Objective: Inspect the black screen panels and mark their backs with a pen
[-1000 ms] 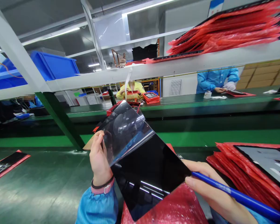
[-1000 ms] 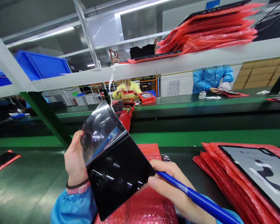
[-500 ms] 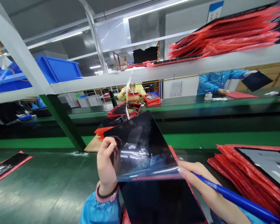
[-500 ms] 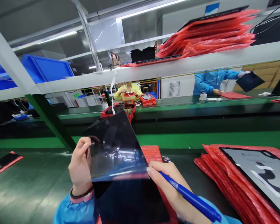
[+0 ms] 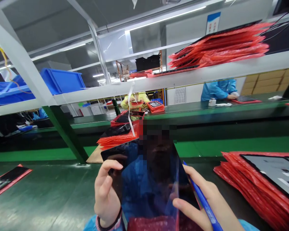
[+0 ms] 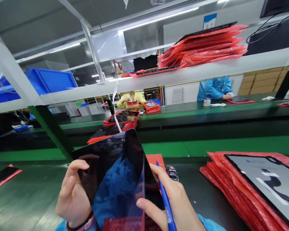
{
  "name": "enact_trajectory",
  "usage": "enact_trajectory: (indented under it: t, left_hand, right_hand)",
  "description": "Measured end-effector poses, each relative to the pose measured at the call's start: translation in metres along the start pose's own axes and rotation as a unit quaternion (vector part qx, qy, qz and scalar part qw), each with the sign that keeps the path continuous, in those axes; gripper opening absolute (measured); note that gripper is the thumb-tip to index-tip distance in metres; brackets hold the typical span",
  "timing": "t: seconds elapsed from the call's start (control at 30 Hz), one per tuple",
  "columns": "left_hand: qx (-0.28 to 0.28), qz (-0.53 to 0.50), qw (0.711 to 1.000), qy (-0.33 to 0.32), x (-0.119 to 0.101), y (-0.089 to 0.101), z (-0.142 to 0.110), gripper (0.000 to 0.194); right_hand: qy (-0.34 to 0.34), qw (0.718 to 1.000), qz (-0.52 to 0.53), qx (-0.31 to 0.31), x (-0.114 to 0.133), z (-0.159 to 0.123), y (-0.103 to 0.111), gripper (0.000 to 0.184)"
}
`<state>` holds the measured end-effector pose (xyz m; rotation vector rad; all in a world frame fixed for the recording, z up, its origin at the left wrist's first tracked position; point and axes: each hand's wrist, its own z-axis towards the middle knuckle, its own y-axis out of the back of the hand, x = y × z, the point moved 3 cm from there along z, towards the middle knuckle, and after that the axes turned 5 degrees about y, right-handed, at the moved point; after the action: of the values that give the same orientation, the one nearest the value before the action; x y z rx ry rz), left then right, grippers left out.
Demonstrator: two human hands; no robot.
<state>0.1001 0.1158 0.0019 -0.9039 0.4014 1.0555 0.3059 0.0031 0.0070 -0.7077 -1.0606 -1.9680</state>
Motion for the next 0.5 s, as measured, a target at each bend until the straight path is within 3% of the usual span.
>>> enact_trajectory:
  t: [0.2,0.3,0.4,0.5]
  left_hand:
    - [0.006,0.051,0.998,-0.032,-0.006,0.003,-0.007,0.019]
    - [0.01,0.121,0.99,-0.07,-0.016,-0.005,-0.01,0.008]
    - [0.023,0.158,0.983,-0.089,-0.024,-0.018,-0.017,0.008]
    - [-0.014,0.151,0.984,-0.089,-0.027,-0.029,-0.027,0.006]
  right_hand:
    - [0.092,0.994,-0.052,-0.023,-0.004,-0.006,-0.004,0.085]
    - [0.143,0.986,-0.057,-0.066,-0.002,-0.009,-0.007,0.097]
    - [0.216,0.967,-0.069,-0.115,-0.001,-0.014,-0.007,0.102]
    - [0.25,0.956,-0.093,-0.121,-0.003,-0.019,-0.006,0.106]
